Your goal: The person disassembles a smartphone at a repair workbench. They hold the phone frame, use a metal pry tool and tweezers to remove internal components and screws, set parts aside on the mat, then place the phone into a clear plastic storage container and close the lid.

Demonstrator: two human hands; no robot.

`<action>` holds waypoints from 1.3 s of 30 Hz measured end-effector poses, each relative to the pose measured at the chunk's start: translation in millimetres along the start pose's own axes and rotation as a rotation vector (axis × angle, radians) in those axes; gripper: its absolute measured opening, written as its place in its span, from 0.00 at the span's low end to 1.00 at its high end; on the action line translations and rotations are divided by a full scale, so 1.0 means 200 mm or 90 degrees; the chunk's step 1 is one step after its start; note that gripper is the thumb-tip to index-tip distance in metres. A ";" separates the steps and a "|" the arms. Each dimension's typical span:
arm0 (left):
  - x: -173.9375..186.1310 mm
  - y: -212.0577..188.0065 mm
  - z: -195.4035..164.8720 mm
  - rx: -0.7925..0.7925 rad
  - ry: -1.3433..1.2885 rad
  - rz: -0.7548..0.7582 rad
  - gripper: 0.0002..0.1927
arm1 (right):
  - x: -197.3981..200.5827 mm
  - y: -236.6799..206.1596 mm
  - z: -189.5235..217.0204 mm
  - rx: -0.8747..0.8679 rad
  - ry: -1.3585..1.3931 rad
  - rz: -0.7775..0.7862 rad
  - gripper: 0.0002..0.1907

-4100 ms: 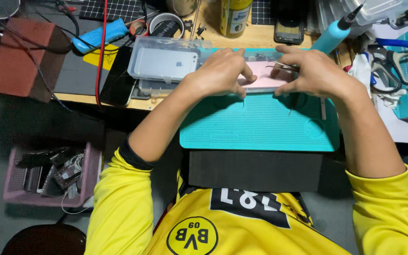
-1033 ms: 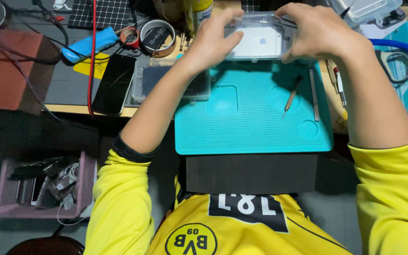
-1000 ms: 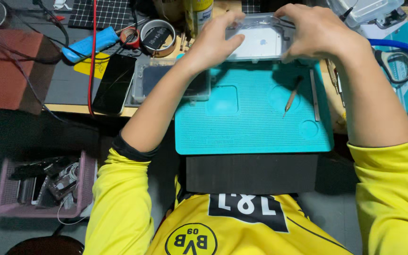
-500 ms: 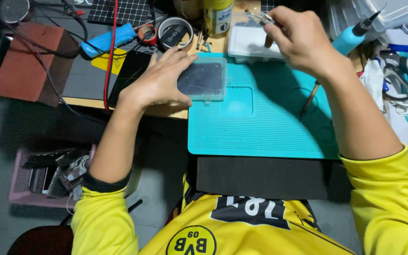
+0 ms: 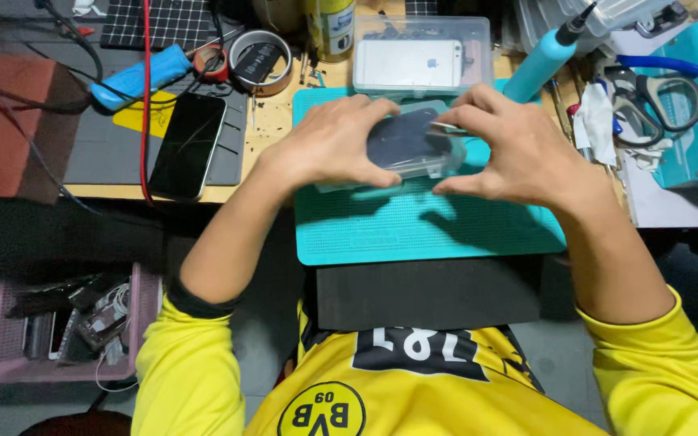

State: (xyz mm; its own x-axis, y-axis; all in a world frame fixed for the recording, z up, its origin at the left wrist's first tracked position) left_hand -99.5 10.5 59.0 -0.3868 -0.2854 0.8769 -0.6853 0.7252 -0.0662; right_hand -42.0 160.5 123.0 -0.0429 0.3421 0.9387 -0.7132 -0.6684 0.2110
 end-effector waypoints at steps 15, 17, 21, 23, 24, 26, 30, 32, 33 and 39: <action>0.14 0.13 0.01 0.100 -0.112 -0.139 0.22 | 0.16 -0.20 -0.33 -0.283 -0.020 -0.126 0.17; 0.28 0.09 -0.06 0.023 0.037 -0.352 0.22 | 0.09 -0.14 -0.28 -0.183 0.021 -0.068 0.18; 0.32 0.06 -0.10 -0.028 0.250 -0.552 0.23 | -0.09 -0.03 -0.20 -0.041 -0.015 0.028 0.25; 0.28 0.09 -0.08 -0.034 0.270 -0.549 0.23 | -0.14 0.01 -0.22 -0.047 0.012 0.075 0.32; 0.27 0.09 -0.06 -0.037 0.281 -0.550 0.23 | -0.16 0.04 -0.23 -0.048 0.024 0.099 0.35; 0.25 0.10 -0.04 -0.066 0.258 -0.530 0.23 | -0.21 0.08 -0.25 -0.081 0.007 0.158 0.38; 0.23 0.06 0.02 -0.117 0.176 -0.486 0.19 | -0.24 0.11 -0.26 -0.090 0.022 0.173 0.39; 0.21 0.07 0.07 -0.110 0.036 -0.403 0.17 | -0.24 0.11 -0.26 -0.086 0.040 0.183 0.36; 0.20 0.06 0.09 -0.106 -0.032 -0.360 0.16 | -0.25 0.11 -0.25 -0.083 0.050 0.188 0.34; 0.09 -0.01 0.05 -0.104 -0.164 -0.164 0.18 | -0.27 0.14 -0.23 -0.069 0.002 0.209 0.40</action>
State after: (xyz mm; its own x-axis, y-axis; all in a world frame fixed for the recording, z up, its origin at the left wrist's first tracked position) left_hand -111.5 -2.5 70.4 -0.3711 -0.6039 0.7054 -0.6814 0.6932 0.2349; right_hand -91.6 154.1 65.6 -0.2837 0.1223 0.9511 -0.7311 -0.6694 -0.1320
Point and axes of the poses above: each hand's wrist, its own y-axis towards the middle knuckle, its own x-axis out of the back of the hand, z = x × y, the point moved 9 cm from there along y, towards the middle knuckle, and after that the axes turned 8 degrees about z, right-handed, at the moved point
